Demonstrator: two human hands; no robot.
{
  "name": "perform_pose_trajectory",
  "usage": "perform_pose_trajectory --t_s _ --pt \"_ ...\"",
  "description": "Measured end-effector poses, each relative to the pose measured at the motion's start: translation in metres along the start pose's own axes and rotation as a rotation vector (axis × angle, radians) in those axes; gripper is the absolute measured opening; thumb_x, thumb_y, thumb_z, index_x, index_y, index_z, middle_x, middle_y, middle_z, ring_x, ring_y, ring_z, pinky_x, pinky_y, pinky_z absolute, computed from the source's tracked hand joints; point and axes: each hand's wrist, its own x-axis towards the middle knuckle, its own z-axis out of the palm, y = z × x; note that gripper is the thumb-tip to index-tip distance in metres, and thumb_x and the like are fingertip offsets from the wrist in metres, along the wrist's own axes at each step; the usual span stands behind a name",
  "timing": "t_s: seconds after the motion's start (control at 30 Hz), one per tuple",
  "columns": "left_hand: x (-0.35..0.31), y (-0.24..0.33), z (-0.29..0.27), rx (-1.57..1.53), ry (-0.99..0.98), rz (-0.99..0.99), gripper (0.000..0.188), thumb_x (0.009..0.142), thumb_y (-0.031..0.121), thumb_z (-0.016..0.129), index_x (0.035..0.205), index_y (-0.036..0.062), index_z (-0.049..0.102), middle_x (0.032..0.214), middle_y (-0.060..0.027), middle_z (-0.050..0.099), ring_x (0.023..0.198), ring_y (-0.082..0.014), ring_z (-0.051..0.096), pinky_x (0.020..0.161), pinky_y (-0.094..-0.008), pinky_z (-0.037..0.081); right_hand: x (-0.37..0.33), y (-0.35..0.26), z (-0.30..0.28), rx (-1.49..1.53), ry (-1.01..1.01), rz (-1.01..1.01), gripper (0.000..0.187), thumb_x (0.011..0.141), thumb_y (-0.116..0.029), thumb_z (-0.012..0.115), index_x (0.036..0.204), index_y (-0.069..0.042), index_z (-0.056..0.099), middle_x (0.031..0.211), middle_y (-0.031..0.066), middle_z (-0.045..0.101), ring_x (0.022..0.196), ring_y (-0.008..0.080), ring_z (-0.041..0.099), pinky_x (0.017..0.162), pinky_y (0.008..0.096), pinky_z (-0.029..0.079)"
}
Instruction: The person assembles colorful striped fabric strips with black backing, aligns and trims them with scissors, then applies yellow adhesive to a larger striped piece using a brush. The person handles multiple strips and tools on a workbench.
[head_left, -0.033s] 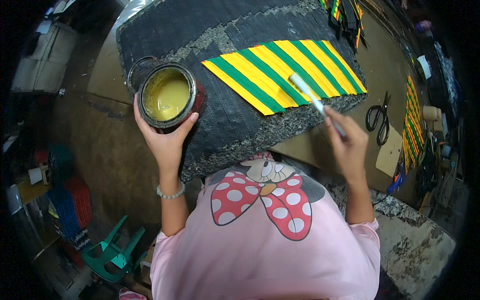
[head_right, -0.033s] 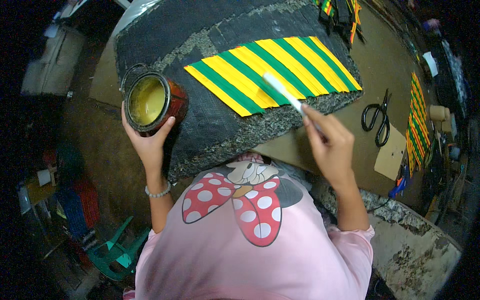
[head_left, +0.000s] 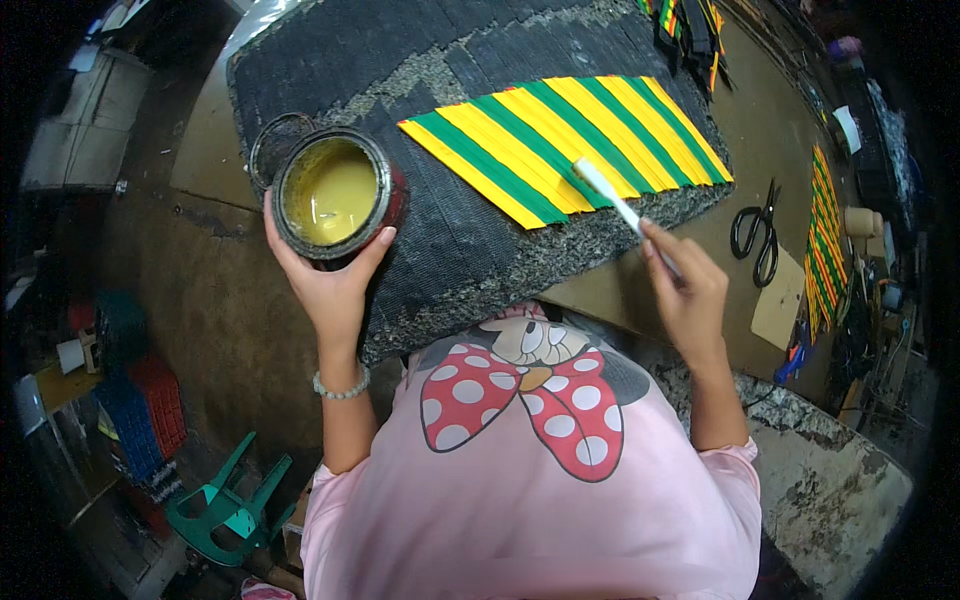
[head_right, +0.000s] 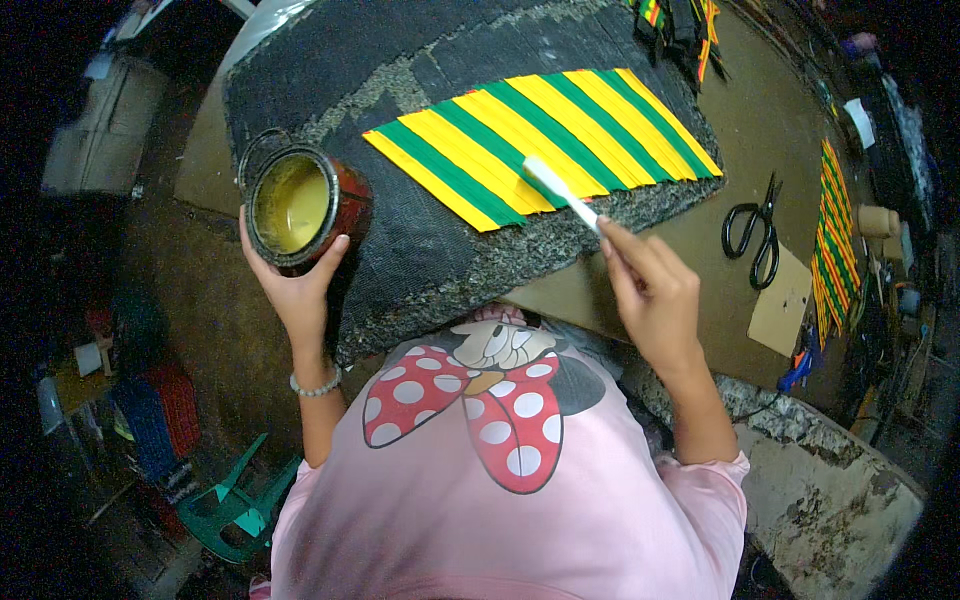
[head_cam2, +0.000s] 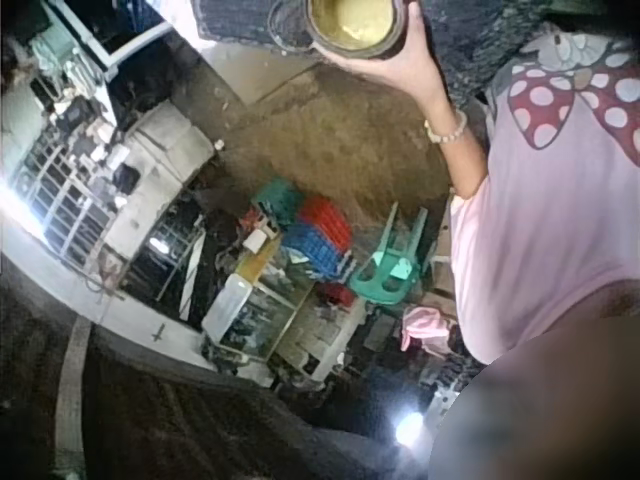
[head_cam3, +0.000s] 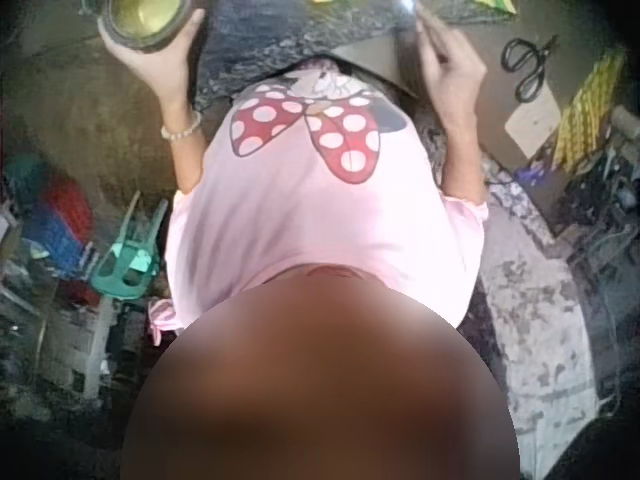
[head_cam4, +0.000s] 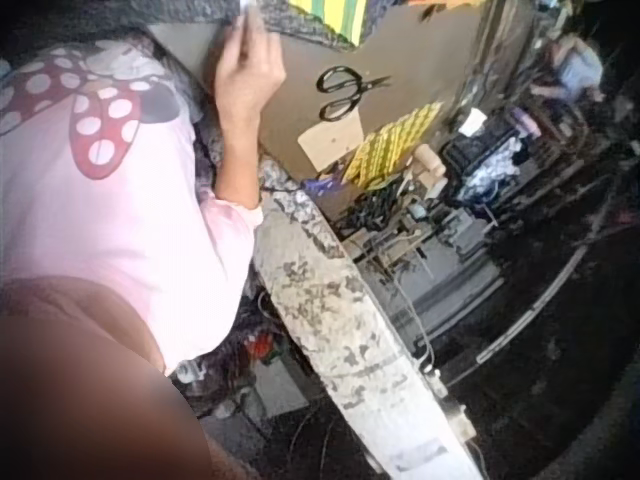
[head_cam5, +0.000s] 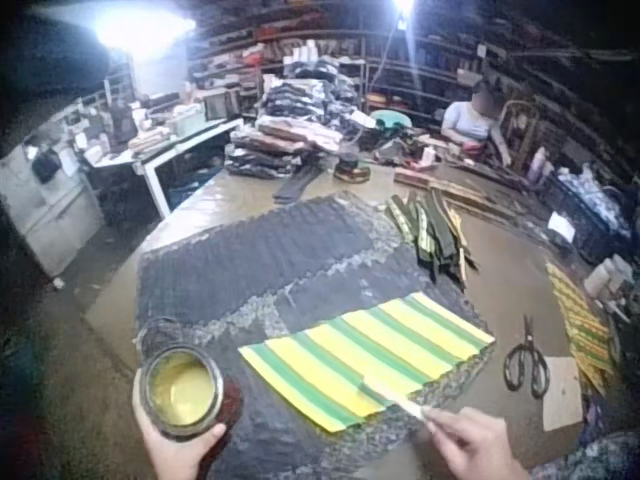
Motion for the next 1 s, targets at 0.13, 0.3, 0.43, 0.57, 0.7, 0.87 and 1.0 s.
perform_pose_trajectory --t_s 0.13,0.3,0.43,0.57,0.7,0.87,1.0 --pt "-0.006 -0.006 0.004 0.014 0.000 -0.002 0.111 0.064 0.014 0.087 0.146 0.0002 0.013 0.142 -0.0207 0.031 0.131 -0.0304 0.034 0.111 -0.0422 0.024 -0.021 0.016 -0.001 -0.143 -0.020 0.118 0.031 0.082 -0.004 0.066 0.112 -0.012 0.068 0.062 0.0099 0.048 0.049 0.0212 0.049 0.048 0.0331 0.041" --pt "-0.005 -0.009 0.005 0.047 0.001 0.035 0.116 0.063 0.015 0.087 0.147 0.0021 0.009 0.144 -0.0209 0.026 0.134 -0.0306 0.030 0.113 -0.0428 0.021 -0.023 0.027 -0.011 -0.165 -0.085 0.125 0.032 0.082 -0.004 0.066 0.112 -0.013 0.068 0.061 0.0100 0.046 0.048 0.0208 0.048 0.047 0.0346 0.040" --pt "-0.005 -0.010 0.004 0.065 -0.014 0.013 0.117 0.062 0.014 0.087 0.148 0.0024 0.008 0.144 -0.0199 0.027 0.134 -0.0302 0.030 0.113 -0.0426 0.020 -0.019 0.027 -0.010 -0.189 -0.133 0.107 0.032 0.081 -0.005 0.066 0.112 -0.013 0.068 0.062 0.0097 0.046 0.048 0.0217 0.049 0.047 0.0353 0.040" --pt "-0.004 -0.010 0.005 0.075 -0.020 0.014 0.118 0.062 0.013 0.087 0.148 0.0025 0.007 0.144 -0.0191 0.028 0.134 -0.0295 0.030 0.113 -0.0422 0.021 -0.007 0.025 -0.005 -0.203 -0.150 0.066 0.031 0.081 -0.006 0.067 0.111 -0.014 0.069 0.063 0.0102 0.049 0.049 0.0243 0.051 0.047 0.0364 0.041" --pt "-0.003 -0.010 0.004 0.074 -0.036 0.004 0.119 0.062 0.012 0.087 0.148 0.0025 0.005 0.143 -0.0192 0.029 0.133 -0.0291 0.031 0.113 -0.0421 0.021 0.020 0.020 0.013 -0.229 -0.156 -0.019 0.028 0.082 -0.010 0.066 0.110 -0.014 0.069 0.064 0.0108 0.052 0.053 0.0280 0.055 0.049 0.0383 0.044" --pt "-0.005 -0.010 0.005 0.024 -0.020 0.008 0.114 0.064 0.011 0.085 0.148 0.0020 0.009 0.146 -0.0181 0.026 0.134 -0.0286 0.029 0.113 -0.0415 0.019 0.070 0.014 0.049 -0.216 -0.155 -0.125 0.027 0.083 -0.012 0.064 0.109 -0.013 0.069 0.067 0.0121 0.057 0.058 0.0279 0.058 0.055 0.0390 0.046" --pt "-0.006 -0.010 0.005 -0.010 -0.028 0.025 0.111 0.065 0.011 0.084 0.148 0.0018 0.010 0.147 -0.0179 0.025 0.135 -0.0281 0.027 0.114 -0.0411 0.019 0.104 0.011 0.072 -0.216 -0.151 -0.185 0.025 0.082 -0.018 0.062 0.106 -0.014 0.069 0.073 0.0141 0.062 0.065 0.0332 0.062 0.059 0.0447 0.050"
